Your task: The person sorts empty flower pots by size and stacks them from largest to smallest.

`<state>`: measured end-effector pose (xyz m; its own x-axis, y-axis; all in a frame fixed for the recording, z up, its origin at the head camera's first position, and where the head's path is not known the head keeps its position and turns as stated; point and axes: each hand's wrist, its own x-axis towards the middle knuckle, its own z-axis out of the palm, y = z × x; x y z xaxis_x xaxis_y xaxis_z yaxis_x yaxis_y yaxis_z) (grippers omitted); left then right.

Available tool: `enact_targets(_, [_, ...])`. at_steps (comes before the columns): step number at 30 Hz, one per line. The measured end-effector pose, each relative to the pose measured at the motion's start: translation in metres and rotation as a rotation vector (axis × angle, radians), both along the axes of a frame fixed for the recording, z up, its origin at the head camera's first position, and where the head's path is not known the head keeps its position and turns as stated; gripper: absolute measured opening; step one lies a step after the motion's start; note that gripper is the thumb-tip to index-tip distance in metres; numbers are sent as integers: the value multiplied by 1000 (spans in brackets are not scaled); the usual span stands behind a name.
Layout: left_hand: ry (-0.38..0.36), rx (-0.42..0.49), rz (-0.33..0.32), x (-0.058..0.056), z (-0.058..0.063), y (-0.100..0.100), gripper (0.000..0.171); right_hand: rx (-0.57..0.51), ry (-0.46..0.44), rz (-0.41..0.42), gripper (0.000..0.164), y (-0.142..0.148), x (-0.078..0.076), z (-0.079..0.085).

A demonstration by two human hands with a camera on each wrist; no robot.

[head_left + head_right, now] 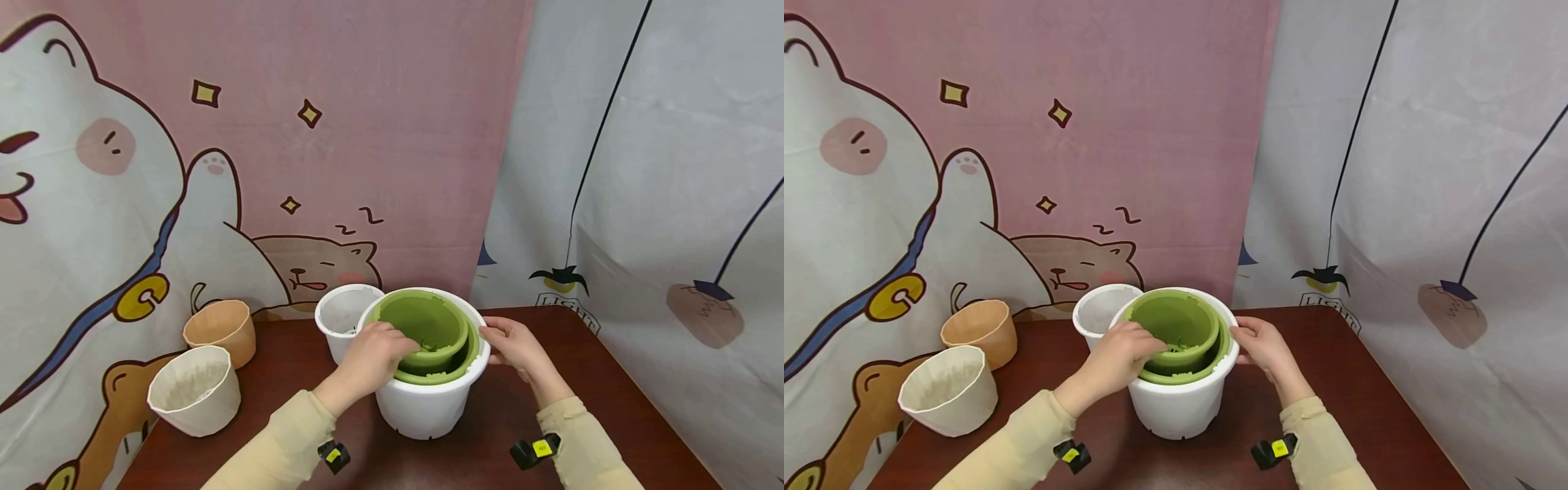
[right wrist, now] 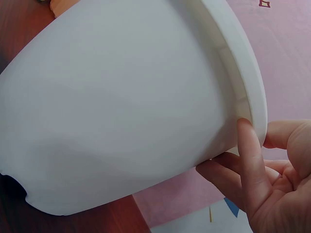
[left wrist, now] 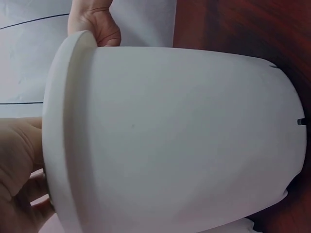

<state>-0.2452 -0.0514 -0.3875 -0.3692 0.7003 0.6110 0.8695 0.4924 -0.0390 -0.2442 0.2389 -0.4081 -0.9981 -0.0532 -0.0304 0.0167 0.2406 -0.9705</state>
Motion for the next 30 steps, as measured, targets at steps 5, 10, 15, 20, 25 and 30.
enact_targets(5, [-90, -57, -13, 0, 8, -2, 26, -9, 1, 4, 50, -1, 1, 1])
enact_targets(10, [-131, -109, -7, 0, 12, -4, 27, -4, -5, -7, 49, -1, 1, 2])
enact_targets(15, [-136, -166, -7, 1, 16, -4, 28, -3, -9, -12, 48, 0, 1, 1])
enact_targets(20, [-147, -206, -8, 3, 18, -5, 25, -10, -15, -12, 49, 0, 0, 1])
enact_targets(25, [-160, -212, -31, 4, 19, -5, 21, -18, -13, -11, 49, 0, 0, 1])
enact_targets(30, [-185, -190, -49, 5, 19, -5, 15, -22, -6, -1, 50, 1, 1, 2])
